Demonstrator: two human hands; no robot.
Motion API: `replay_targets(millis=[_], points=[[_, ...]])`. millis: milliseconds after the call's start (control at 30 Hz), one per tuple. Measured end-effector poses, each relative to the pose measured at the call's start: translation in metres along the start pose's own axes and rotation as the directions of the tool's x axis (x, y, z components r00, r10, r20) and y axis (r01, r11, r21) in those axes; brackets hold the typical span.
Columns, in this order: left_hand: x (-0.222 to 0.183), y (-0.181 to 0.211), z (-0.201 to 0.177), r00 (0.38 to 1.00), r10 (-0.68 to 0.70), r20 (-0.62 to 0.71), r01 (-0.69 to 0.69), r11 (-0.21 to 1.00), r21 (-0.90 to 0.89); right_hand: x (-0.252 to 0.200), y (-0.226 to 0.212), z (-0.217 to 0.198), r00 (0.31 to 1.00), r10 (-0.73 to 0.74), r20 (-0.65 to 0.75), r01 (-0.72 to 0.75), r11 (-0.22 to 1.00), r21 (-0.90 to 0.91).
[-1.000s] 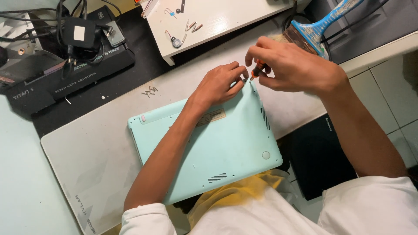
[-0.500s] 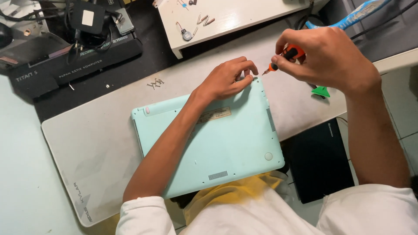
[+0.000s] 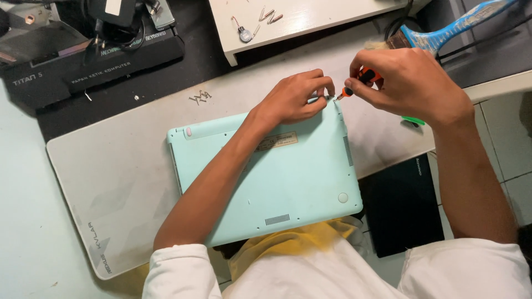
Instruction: The person removes screws from the bottom of a light blue laptop using a screwdriver, then uses a prying tool to separate the bottom case. The internal components are exposed, and the person continues to unscrew internal parts.
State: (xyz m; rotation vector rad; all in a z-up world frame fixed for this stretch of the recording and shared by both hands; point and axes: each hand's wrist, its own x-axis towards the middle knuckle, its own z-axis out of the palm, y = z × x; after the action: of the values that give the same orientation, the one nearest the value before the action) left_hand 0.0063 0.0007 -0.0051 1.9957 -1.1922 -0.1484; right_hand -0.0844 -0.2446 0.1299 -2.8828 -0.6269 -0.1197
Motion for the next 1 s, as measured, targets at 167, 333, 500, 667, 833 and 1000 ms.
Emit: replay_targets(millis=[167,333,500,667,833,1000], points=[[0.0,-0.001,0.0,0.999,0.04,-0.013,-0.04,0.999,0.0,0.001,-0.001,0.002,1.0,0.02,0.016,-0.02,0.999,-0.032],[-0.001,0.003,-0.002,0.999,0.03,-0.022,-0.03,1.0,-0.008,0.005,-0.008,-0.001,0.999,-0.034,-0.004,0.034,0.995,0.095],[-0.001,0.001,-0.001,0.999,0.037,-0.028,-0.037,0.999,-0.013,0.002,-0.009,-0.003,1.0,-0.005,-0.003,0.005,0.999,0.036],[-0.001,0.004,-0.002,0.999,0.026,-0.022,-0.025,1.0,0.009,0.002,-0.008,-0.001,1.0,-0.025,0.003,0.025,0.999,0.034],[-0.001,0.005,-0.002,0.999,0.022,-0.026,-0.022,1.0,-0.011,-0.002,-0.006,-0.005,1.0,0.015,0.007,-0.015,0.999,-0.034],[0.0,0.004,-0.003,1.0,0.013,0.006,-0.013,1.0,-0.017,-0.006,-0.008,-0.021,0.998,-0.043,-0.037,0.042,0.999,-0.016]])
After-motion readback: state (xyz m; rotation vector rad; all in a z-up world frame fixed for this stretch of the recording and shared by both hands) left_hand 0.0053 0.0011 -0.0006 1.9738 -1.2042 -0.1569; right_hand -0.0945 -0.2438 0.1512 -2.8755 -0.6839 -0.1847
